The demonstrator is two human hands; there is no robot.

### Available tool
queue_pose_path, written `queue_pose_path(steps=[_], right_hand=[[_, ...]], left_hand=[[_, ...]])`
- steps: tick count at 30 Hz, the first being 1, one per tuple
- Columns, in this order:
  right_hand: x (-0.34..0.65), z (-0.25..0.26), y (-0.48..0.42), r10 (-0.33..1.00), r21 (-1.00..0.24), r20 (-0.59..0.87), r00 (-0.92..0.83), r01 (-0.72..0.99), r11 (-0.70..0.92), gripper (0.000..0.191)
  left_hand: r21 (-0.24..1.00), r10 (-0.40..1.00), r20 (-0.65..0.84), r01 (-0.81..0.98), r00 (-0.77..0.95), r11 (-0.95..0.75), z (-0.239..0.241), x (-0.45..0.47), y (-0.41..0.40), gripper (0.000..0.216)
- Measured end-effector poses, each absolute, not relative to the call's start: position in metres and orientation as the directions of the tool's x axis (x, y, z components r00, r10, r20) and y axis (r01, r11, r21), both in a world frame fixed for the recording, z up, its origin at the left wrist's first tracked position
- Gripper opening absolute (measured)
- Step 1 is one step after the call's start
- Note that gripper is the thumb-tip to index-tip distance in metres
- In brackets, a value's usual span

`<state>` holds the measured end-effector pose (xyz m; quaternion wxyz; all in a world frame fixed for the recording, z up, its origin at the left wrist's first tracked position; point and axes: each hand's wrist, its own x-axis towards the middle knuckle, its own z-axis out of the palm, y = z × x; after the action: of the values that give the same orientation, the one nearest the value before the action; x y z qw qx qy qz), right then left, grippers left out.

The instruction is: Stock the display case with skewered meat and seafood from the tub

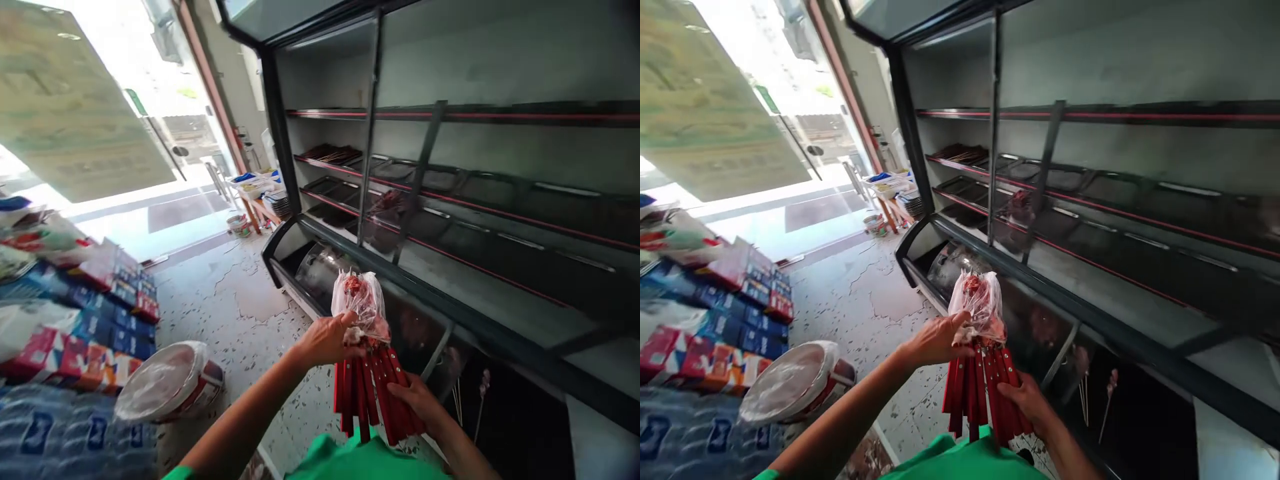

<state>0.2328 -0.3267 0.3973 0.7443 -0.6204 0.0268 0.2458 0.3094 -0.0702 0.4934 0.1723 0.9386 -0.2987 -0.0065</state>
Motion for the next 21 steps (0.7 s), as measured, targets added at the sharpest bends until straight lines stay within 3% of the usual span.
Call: queue_pose_path(steps=[4,6,9,11,13,17,21], right_hand=[[0.199,0.400,-0.345,0.234,-0.893,-0.355,0.905,-0.403,0.203,0.061],[0.179,0.403,-0.345,0.201,-0.891,-0.349,0.915,-0.391,0.231,0.057],[0.153,0.417,-0.340,0.162,-0.883,-0.351,0.922,-0.384,0.269,0.055],[0.139,0.429,-0.335,0.128,-0.876,-0.354,0.926,-0.377,0.300,0.055],[0.127,0.439,-0.332,0.095,-0.873,-0.356,0.930,-0.367,0.322,0.055],[0.107,0.441,-0.328,0.032,-0.855,-0.377,0.926,-0.361,0.372,0.054],[0.092,0.416,-0.326,-0.049,-0.849,-0.372,0.927,-0.319,0.421,0.054]], left_hand=[[0.257,-0.636,0.185,-0.662,0.749,-0.704,0.501,0.326,-0.078,0.021],[0.308,-0.560,0.328,-0.646,0.761,-0.698,0.497,0.331,-0.080,0.016],[0.461,-0.328,0.531,-0.591,0.781,-0.662,0.488,0.332,-0.087,0.013],[0.556,-0.232,0.570,-0.578,0.788,-0.597,0.487,0.326,-0.092,0.016],[0.598,-0.227,0.566,-0.585,0.792,-0.547,0.490,0.314,-0.095,0.022],[0.427,-0.419,0.582,-0.700,0.697,-0.572,0.499,0.274,-0.099,0.045],[0.328,-0.459,0.575,-0.705,0.677,-0.628,0.481,0.249,-0.118,0.018]])
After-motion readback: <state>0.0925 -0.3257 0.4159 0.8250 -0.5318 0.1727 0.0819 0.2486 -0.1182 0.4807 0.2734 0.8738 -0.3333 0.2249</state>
